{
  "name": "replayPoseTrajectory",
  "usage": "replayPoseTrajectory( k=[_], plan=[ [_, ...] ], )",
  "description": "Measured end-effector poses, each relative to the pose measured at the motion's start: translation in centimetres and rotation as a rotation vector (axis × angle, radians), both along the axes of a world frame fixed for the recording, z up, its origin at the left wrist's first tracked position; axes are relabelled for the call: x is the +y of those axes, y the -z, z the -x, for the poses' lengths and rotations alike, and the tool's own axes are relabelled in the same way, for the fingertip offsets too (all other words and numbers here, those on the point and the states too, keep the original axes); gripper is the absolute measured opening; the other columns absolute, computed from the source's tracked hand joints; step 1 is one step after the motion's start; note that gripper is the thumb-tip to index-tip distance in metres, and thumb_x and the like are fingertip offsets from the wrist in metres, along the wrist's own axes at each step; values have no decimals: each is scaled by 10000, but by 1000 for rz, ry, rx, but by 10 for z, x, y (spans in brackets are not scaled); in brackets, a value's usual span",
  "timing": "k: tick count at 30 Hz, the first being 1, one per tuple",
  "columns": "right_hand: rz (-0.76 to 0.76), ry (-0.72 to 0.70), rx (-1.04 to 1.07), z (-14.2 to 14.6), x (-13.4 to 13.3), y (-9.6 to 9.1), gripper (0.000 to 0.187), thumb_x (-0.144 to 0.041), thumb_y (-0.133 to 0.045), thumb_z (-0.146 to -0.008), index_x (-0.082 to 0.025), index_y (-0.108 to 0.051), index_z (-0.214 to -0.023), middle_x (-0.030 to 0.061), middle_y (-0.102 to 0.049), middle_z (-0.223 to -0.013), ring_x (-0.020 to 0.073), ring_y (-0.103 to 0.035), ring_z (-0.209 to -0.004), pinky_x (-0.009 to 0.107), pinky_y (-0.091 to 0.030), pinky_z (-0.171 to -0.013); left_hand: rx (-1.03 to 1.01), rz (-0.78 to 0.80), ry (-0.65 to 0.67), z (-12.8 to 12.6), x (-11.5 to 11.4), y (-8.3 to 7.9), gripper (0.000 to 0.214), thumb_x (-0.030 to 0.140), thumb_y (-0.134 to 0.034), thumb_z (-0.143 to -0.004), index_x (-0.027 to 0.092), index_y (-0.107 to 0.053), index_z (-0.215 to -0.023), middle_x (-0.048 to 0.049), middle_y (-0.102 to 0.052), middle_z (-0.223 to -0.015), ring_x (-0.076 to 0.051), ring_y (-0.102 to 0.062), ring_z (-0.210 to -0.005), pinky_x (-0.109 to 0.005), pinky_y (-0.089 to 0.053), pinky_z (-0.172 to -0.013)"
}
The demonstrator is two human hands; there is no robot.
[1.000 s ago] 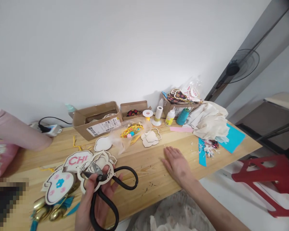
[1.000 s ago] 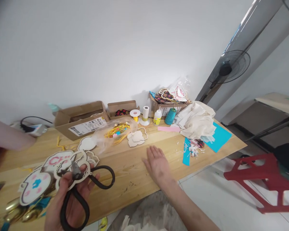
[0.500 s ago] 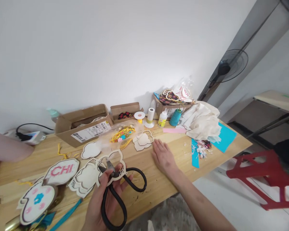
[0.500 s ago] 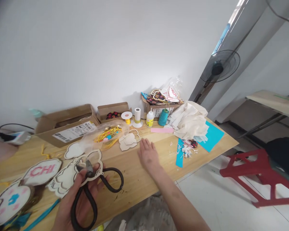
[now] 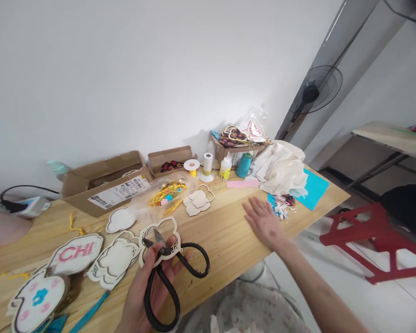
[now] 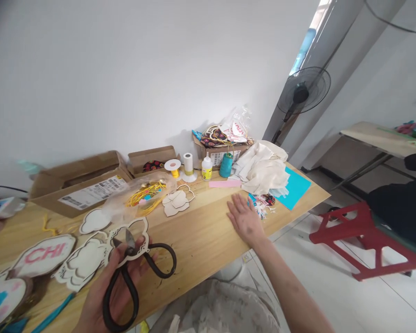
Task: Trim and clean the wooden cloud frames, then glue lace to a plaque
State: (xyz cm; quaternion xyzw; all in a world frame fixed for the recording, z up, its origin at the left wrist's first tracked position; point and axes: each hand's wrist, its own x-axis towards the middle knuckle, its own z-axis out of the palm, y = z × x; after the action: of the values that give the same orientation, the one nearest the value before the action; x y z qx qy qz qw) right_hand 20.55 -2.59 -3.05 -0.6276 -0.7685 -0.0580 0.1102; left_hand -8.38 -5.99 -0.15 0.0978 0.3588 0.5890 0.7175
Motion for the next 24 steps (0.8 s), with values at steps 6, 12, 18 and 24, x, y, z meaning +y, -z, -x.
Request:
replayPoseTrajectory(
  k=[6,12,18,24],
  plan=[
    [-8,-194,-31,-28,18,-18,371,-268,-311,-885,-248,-476,-1217,55,-448,-1306,194,-348,-1238,445,-252,-1014,-7,45,7,-7,6,-5,106,265,-689,-633,173,-660,-675,-64,-687,-883,-245,-601,-943,-377,-509,-802],
    [-60,-66,28,-37,44,-9,362,-260,-338,-870,-222,-503,-1191,81,-466,-1287,219,-373,-1221,456,-275,-999,-11,85,-33,-12,12,3,108,237,-675,-648,176,-659,-736,-57,-677,-947,-255,-557,-1029,-379,-488,-841],
    [-21,-1,69,-47,52,5,368,-307,-334,-870,-150,-552,-1121,126,-552,-1187,223,-492,-1113,402,-382,-930,2,131,2,-27,21,1,79,225,-656,-665,160,-654,-710,-79,-660,-984,-276,-534,-1056,-401,-482,-848],
    [-73,86,277,-73,36,-41,352,-341,-331,-860,-191,-636,-952,81,-674,-788,225,-618,-838,384,-471,-791,31,102,115,-44,29,9,133,249,-578,-744,150,-653,-790,-96,-632,-1027,-267,-538,-1037,-443,-465,-853]
  ],
)
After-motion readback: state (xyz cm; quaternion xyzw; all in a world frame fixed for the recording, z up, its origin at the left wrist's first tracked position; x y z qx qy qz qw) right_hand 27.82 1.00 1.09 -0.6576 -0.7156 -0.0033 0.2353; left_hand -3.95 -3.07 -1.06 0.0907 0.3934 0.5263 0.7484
